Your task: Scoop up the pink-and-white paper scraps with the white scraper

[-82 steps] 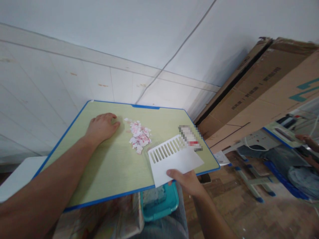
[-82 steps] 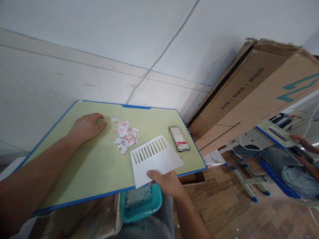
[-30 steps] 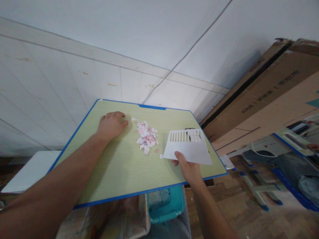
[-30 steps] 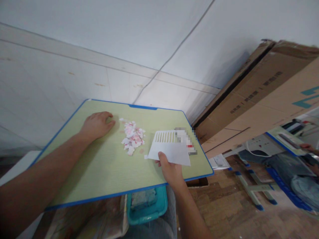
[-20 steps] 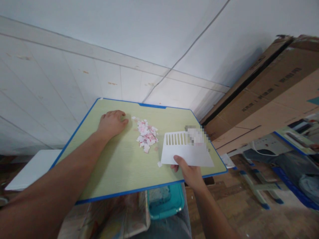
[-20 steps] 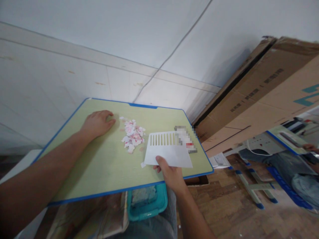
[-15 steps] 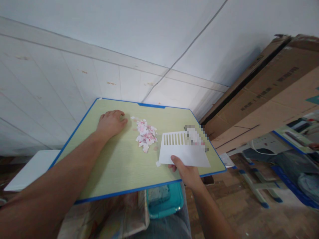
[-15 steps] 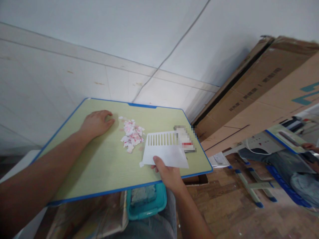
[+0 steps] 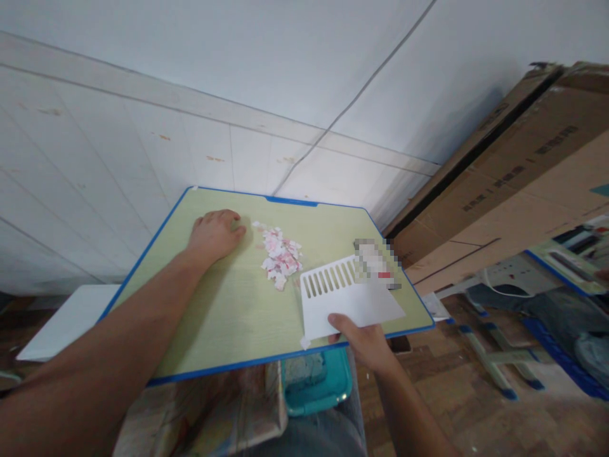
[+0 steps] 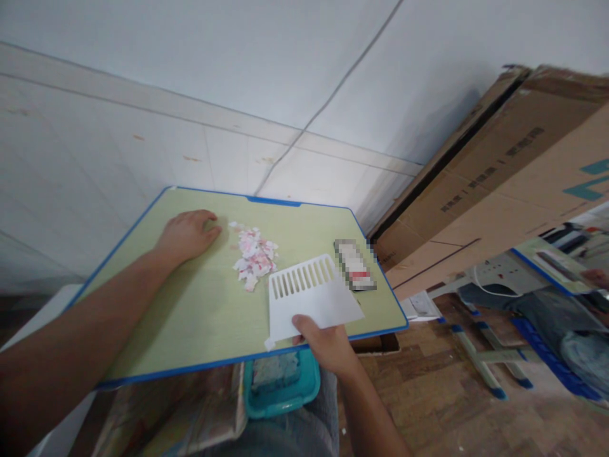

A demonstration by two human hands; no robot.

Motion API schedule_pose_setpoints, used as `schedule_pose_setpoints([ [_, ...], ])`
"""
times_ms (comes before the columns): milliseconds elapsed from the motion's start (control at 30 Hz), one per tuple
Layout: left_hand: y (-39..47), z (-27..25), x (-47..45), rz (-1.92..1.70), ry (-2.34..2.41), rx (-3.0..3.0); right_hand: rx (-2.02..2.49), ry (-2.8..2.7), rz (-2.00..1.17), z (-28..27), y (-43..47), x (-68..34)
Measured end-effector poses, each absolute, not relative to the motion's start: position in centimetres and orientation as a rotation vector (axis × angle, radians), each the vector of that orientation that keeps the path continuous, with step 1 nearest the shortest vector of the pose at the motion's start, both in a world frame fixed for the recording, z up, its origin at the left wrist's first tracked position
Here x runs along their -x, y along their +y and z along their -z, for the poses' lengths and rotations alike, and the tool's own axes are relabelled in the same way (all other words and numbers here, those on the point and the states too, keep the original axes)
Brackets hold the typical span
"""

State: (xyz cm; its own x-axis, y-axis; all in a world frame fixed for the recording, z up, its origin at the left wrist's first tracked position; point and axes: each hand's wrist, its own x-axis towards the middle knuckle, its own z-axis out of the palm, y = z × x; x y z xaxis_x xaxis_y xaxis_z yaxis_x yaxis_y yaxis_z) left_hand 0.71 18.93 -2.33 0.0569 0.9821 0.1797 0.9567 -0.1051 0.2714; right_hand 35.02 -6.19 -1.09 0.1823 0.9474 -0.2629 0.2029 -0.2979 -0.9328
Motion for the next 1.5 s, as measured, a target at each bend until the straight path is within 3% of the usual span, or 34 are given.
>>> schedule_pose_setpoints([
  [1500,18.5,2.3,-0.6,-0.494,2.019,-2.231,1.451,-1.198,-1.232,3.9,-6.2,-36.3],
])
